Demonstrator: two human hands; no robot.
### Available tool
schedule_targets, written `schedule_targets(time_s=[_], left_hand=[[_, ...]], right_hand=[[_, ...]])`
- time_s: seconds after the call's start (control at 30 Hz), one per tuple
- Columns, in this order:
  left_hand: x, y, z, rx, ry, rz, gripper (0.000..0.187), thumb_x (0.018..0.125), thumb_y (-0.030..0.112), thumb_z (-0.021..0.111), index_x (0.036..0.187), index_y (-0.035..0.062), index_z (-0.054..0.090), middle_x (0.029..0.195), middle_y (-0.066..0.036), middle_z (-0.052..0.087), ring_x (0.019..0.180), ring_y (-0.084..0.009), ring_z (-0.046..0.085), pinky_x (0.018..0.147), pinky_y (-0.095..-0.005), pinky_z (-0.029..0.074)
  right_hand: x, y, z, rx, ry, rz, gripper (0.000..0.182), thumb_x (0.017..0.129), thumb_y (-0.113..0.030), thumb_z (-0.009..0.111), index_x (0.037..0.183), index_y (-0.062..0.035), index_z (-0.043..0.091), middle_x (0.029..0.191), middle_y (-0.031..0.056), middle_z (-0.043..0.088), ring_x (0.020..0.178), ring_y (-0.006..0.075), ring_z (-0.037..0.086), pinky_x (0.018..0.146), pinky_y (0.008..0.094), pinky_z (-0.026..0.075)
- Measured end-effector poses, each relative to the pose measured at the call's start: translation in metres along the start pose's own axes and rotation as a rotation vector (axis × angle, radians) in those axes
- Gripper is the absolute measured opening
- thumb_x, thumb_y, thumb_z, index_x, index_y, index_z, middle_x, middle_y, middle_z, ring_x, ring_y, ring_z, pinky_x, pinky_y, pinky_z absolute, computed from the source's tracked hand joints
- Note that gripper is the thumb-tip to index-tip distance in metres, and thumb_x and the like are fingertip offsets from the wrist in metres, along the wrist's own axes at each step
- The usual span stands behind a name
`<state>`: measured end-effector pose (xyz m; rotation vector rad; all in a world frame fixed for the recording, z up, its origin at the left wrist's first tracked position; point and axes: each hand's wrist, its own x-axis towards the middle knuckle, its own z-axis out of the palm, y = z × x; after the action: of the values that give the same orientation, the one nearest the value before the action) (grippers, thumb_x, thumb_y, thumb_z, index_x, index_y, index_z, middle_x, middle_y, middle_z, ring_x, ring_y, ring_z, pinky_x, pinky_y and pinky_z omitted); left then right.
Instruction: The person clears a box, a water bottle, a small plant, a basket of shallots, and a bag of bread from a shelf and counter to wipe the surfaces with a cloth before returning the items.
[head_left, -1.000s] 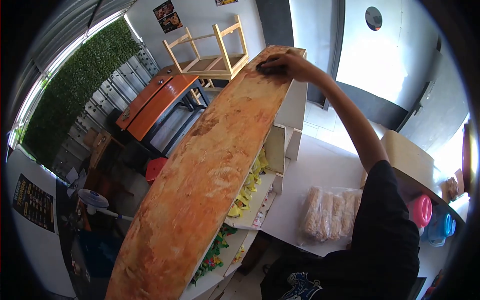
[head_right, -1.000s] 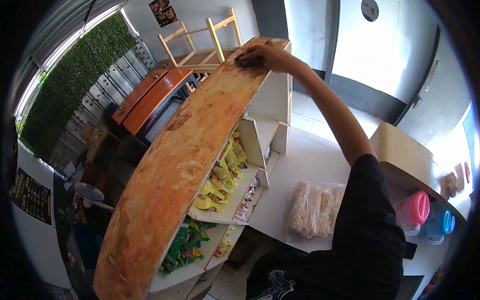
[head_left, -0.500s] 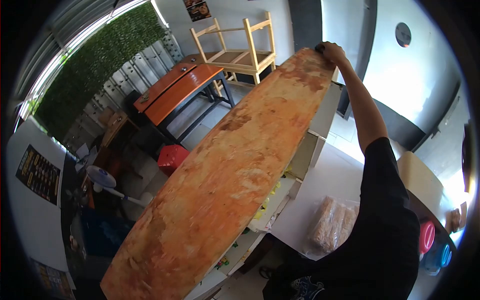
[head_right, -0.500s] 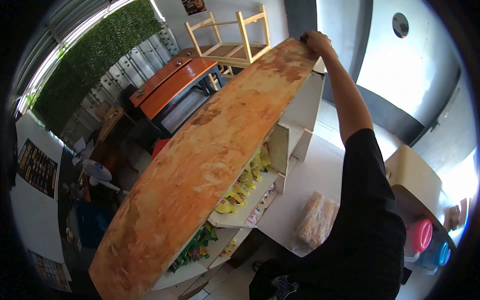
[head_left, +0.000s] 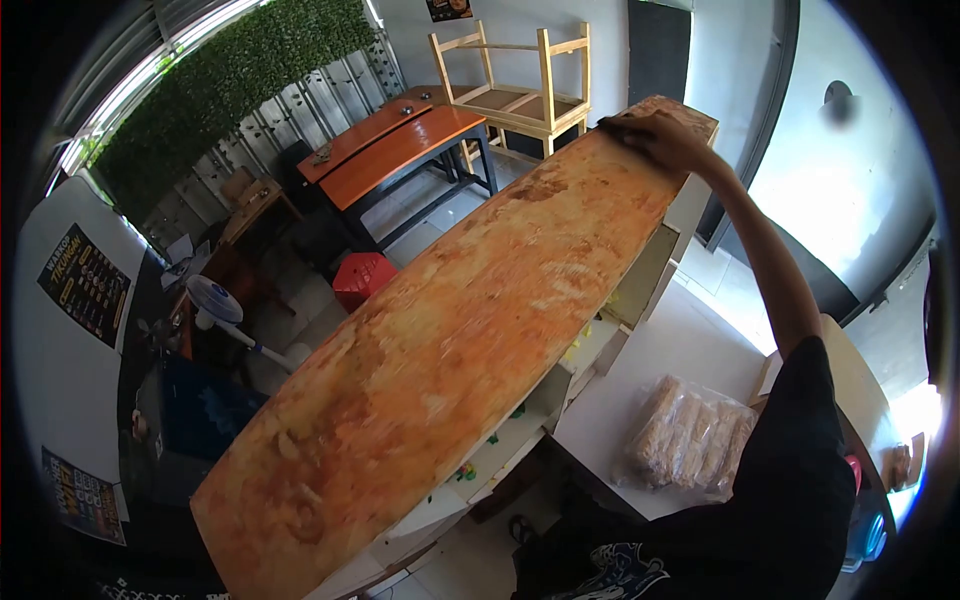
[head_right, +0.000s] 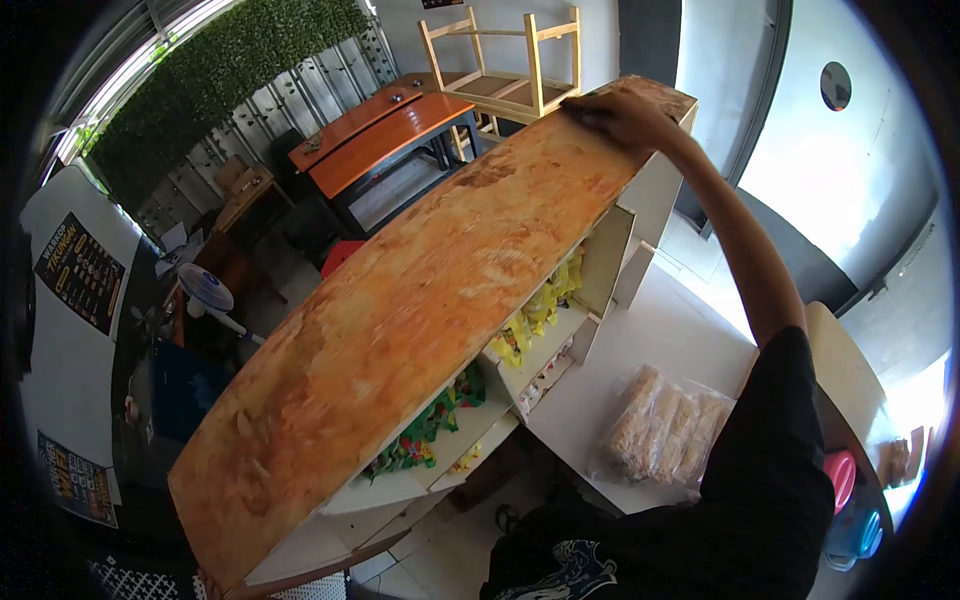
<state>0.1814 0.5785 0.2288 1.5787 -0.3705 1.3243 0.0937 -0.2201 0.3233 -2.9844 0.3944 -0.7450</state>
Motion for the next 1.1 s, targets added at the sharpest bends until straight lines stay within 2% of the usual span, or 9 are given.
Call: schedule_targets(time_s=[0.23,0.27,0.3,0.4,0.47,0.53,0.63,0.93,1.1], left_hand=[[0.001,0.004,0.005,-0.001,-0.013,0.027,0.05,0.108,0.034,0.031,0.093,-0.0021,0.062,0.097,-0.019,0.062,0.102,-0.0359,0.061,0.099,-0.0537,0.045],[0.001,0.005,0.004,0.002,-0.046,0.045,0.05,0.107,0.034,0.031,0.094,-0.0025,0.062,0.098,-0.019,0.062,0.103,-0.0365,0.061,0.1,-0.054,0.045],[0.003,0.011,0.004,-0.02,-0.043,-0.02,0.048,0.105,0.038,0.039,0.095,-0.0031,0.062,0.104,-0.02,0.063,0.104,-0.0363,0.061,0.102,-0.0556,0.043],[0.0,-0.019,-0.023,-0.022,-0.11,-0.127,0.039,0.103,0.028,0.036,0.099,-0.0053,0.056,0.115,-0.019,0.058,0.121,-0.0347,0.052,0.107,-0.0499,0.039],[-0.002,-0.033,-0.029,-0.113,-0.104,-0.124,0.035,0.101,0.027,0.038,0.095,-0.0035,0.054,0.109,-0.017,0.057,0.12,-0.034,0.052,0.106,-0.0487,0.038],[-0.003,-0.035,-0.021,-0.246,-0.051,-0.13,0.032,0.098,0.026,0.04,0.088,-0.0024,0.051,0.101,-0.016,0.055,0.117,-0.0337,0.052,0.103,-0.0475,0.04],[-0.004,-0.033,-0.022,-0.319,-0.108,-0.164,0.03,0.099,0.027,0.04,0.092,0.0007,0.052,0.107,-0.013,0.054,0.122,-0.0322,0.049,0.11,-0.0484,0.035],[-0.001,-0.023,-0.014,-0.414,-0.155,-0.147,0.026,0.096,0.025,0.042,0.087,0.0027,0.05,0.104,-0.014,0.054,0.119,-0.0329,0.049,0.107,-0.0505,0.034],[-0.002,-0.029,-0.018,-0.471,-0.229,-0.114,0.025,0.095,0.025,0.043,0.092,0.0021,0.052,0.109,-0.015,0.055,0.124,-0.0328,0.046,0.11,-0.0504,0.032]], right_hand=[[-0.054,-0.21,-0.029,0.217,-0.117,-0.095,0.048,0.089,-0.022,0.07,0.136,-0.0273,0.061,0.111,0.0096,0.07,0.099,0.0272,0.058,0.092,0.0406,0.047],[-0.061,-0.222,-0.02,0.235,-0.122,-0.179,0.058,0.086,-0.014,0.071,0.14,-0.0293,0.057,0.135,0.006,0.061,0.099,0.0269,0.055,0.099,0.0384,0.046],[-0.059,-0.226,-0.023,0.251,-0.11,-0.249,0.059,0.085,-0.01,0.07,0.139,-0.028,0.058,0.134,0.007,0.062,0.101,0.0273,0.057,0.1,0.0392,0.046],[-0.043,-0.201,-0.019,0.321,-0.024,-0.309,0.049,0.086,-0.005,0.066,0.133,-0.0218,0.064,0.127,0.0095,0.066,0.107,0.0282,0.063,0.101,0.039,0.048],[-0.023,-0.158,-0.005,0.195,0.054,-0.245,0.047,0.087,0.001,0.058,0.131,-0.0153,0.064,0.122,0.0113,0.068,0.107,0.0289,0.067,0.098,0.0388,0.051],[-0.016,-0.141,-0.002,0.218,0.071,-0.013,0.038,0.095,-0.009,0.057,0.132,-0.0121,0.062,0.121,0.0131,0.069,0.107,0.029,0.067,0.096,0.0374,0.05],[-0.003,-0.143,0.007,0.235,-0.03,0.014,0.038,0.098,-0.013,0.056,0.135,-0.0102,0.059,0.122,0.0137,0.068,0.109,0.0275,0.065,0.098,0.037,0.048],[-0.003,-0.314,0.02,0.344,-0.188,-0.165,0.04,0.1,-0.011,0.051,0.14,-0.0116,0.054,0.132,0.0123,0.063,0.119,0.0288,0.061,0.104,0.0373,0.045],[-0.006,-0.408,0.038,0.373,-0.067,-0.434,0.036,0.098,-0.018,0.056,0.133,-0.0099,0.059,0.129,0.0159,0.063,0.115,0.0356,0.061,0.099,0.0404,0.047]])
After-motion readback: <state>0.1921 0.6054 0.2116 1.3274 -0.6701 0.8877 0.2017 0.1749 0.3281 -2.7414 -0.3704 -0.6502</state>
